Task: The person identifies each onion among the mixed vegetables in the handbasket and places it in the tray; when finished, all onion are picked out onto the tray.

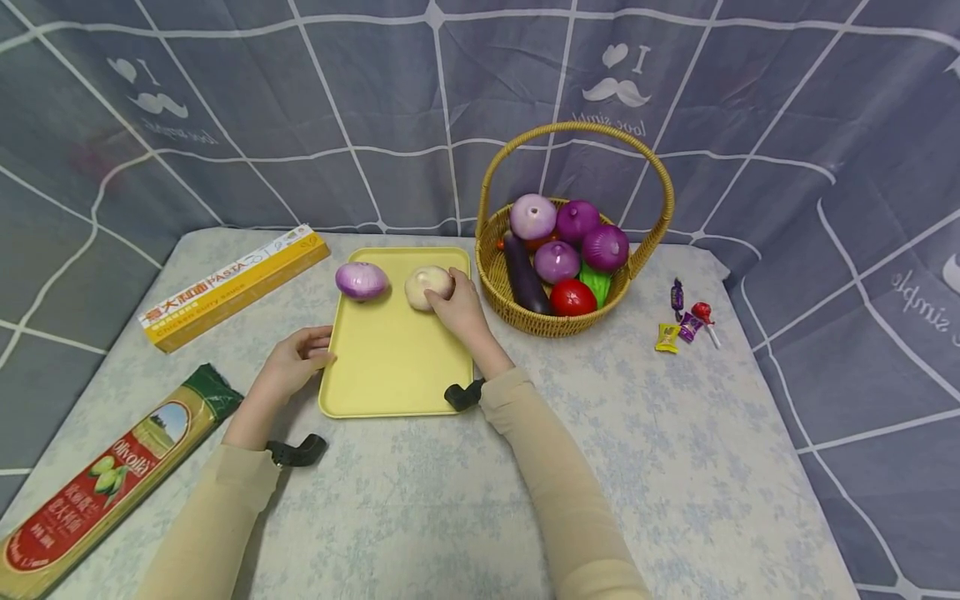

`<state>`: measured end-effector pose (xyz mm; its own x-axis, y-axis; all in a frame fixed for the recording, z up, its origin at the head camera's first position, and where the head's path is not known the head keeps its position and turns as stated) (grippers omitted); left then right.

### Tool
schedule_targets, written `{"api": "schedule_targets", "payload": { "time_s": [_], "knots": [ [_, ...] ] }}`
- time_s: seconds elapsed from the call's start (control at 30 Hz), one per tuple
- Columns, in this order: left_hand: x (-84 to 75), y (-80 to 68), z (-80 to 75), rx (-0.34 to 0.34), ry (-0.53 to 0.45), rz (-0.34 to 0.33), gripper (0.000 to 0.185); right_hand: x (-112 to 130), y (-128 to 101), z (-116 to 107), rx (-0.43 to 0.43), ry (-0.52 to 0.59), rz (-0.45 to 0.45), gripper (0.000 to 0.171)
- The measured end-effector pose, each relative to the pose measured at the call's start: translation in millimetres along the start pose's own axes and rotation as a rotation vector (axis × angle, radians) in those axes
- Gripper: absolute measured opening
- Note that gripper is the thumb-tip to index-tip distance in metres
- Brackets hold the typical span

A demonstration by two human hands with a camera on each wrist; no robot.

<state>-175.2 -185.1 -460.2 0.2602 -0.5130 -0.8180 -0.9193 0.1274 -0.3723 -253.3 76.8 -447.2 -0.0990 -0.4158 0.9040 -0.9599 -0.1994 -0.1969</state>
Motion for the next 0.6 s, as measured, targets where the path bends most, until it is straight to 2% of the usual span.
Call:
{"api": "schedule_targets", "payload": {
  "time_s": [0.2,0.33,0.6],
  "knots": [
    [2.1,0.1,-0.1,-0.004,0.002,-0.006,0.049,16.1,-17.8,-4.7,-0.032,-0.127,-0.032,0.067],
    [2.9,-0.3,-0.1,-0.005,0.007,0.007,0.049,27.1,-33.9,-12.7,-0.074,-0.17,-0.087,0.055],
    [2.2,-0.1,0.5,-0.006,0.004,0.012,0.049,29.5,-61.6,-54.9,-0.123,0.002,-0.201,0.036]
  ]
}}
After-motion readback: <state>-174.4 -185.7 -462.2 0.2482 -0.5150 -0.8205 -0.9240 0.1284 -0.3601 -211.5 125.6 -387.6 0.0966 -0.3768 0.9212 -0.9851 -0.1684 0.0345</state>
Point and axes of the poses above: each hand's wrist, its own y-axis towards the middle knuckle, its own z-axis out of the palm, x = y × z, the point moved 2 cm from there along y, towards the middle knuckle, and after that the axes turned 10 degrees about x, right-handed, at the moved point
